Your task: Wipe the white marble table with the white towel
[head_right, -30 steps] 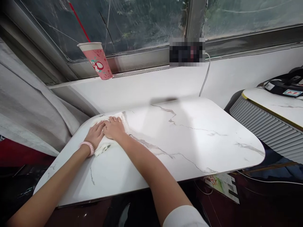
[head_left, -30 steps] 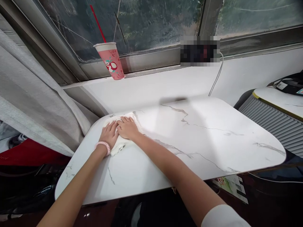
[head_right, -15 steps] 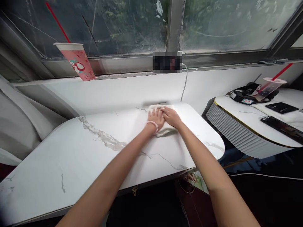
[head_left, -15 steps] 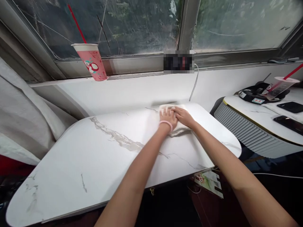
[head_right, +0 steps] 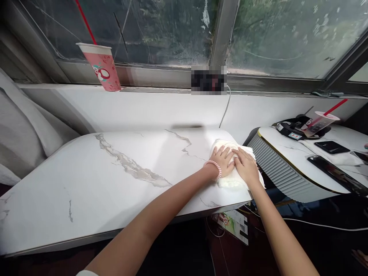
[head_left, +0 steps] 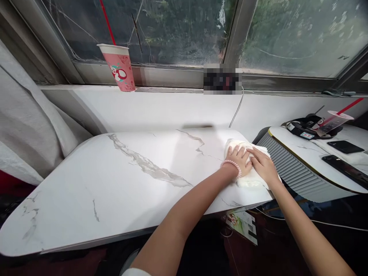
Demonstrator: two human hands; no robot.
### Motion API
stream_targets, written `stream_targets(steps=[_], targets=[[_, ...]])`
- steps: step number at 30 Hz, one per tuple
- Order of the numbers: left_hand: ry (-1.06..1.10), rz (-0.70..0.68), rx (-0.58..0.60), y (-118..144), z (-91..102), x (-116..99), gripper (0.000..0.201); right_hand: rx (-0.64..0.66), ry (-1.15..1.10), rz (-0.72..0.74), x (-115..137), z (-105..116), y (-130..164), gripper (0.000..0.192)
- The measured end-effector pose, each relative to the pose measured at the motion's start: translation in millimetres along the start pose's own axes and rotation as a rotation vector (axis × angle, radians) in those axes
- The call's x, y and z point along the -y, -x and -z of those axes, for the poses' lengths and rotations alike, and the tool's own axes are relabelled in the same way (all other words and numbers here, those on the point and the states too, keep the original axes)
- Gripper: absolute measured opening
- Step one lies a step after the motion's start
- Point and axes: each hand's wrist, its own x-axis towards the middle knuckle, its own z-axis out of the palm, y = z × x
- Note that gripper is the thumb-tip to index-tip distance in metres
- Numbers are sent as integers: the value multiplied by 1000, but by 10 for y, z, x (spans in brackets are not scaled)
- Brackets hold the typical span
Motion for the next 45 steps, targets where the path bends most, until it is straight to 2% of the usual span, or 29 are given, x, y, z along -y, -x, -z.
stream_targets(steps=[4,7,9,12,14,17,19,22,25,27,29,33,35,38,41,45], targets=[[-24,-11,19,353,116,233,62,-10,30,7,413,-173,144,46],[-53,52,65,763,281,525,62,27,56,31,941,-420,228,46],[-93,145,86,1116,415,782,61,84,61,79,1415,-623,255,47],[-165,328,87,1759,647,1274,61,249,41,165,2258,-941,267,47],[-204,439,72,2243,828,1662,61,365,-21,244,2856,-1153,284,46],[-195,533,10,3023,1113,2226,61,483,-145,366,3720,-1465,375,47],[-122,669,-29,3548,1272,2485,61,551,-224,434,4229,-1640,493,49],[-33,910,-129,4229,1379,2595,60,667,-323,545,4806,-1802,694,55],[-90,1065,-273,4639,1285,2446,60,754,-394,710,5095,-1859,818,62],[-168,1106,-360,4740,1142,2287,59,779,-431,824,5133,-1864,839,62],[-231,1132,-448,4727,984,2118,59,785,-447,921,5068,-1846,823,61],[-273,1154,-521,4456,735,1773,60,804,-429,1042,4676,-1713,741,61],[-249,1125,-463,4228,666,1599,61,797,-415,1038,4368,-1599,686,60],[-169,1051,-305,3776,628,1357,64,760,-381,978,3812,-1401,573,59],[-97,927,-158,3195,627,1173,66,708,-329,860,3192,-1200,421,59],[-35,660,-15,2296,585,1022,65,574,-165,608,2315,-917,232,58]])
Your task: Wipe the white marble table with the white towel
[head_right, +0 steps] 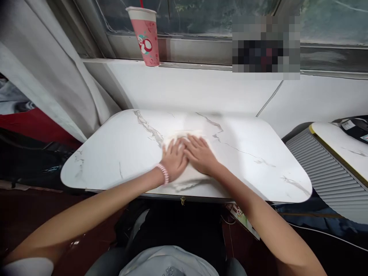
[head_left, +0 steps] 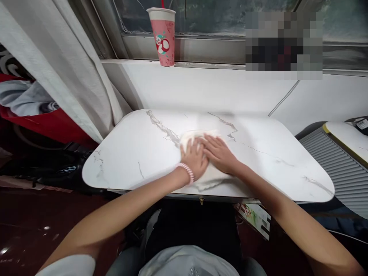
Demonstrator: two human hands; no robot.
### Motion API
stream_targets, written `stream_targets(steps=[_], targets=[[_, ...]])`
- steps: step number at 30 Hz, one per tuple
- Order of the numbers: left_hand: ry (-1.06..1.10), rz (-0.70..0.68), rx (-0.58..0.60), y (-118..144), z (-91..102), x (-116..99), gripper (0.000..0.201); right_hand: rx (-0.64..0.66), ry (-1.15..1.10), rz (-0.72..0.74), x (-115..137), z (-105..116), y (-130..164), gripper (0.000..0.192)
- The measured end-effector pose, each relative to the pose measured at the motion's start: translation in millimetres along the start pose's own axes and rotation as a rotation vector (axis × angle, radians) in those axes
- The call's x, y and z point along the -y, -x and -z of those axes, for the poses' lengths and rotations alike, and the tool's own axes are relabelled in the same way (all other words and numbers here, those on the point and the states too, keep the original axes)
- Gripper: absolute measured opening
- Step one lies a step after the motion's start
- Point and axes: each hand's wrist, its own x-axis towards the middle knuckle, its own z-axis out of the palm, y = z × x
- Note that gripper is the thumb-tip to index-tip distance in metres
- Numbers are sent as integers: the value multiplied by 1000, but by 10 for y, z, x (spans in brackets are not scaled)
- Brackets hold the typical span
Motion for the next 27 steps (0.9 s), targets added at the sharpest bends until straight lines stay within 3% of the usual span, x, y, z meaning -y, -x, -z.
stream_targets(steps=[7,10,13,16,20,24,27], targets=[[121,-497,126,-925,-296,-1331,67,-216,178,-497,-1058,557,1092,60],[188,-578,118,-1090,-443,-1845,66,-263,182,-664,-1290,755,1491,61],[234,-660,96,-1128,-511,-2141,61,-343,213,-830,-1313,825,1744,62],[213,-769,103,-1107,-490,-2200,56,-446,268,-966,-1176,760,1840,64],[157,-852,135,-1033,-426,-2076,55,-526,305,-1035,-900,607,1813,67],[159,-844,160,-848,-382,-1795,56,-548,303,-1010,-587,463,1691,66],[165,-758,169,-620,-305,-1425,59,-502,281,-940,-293,316,1507,67]])
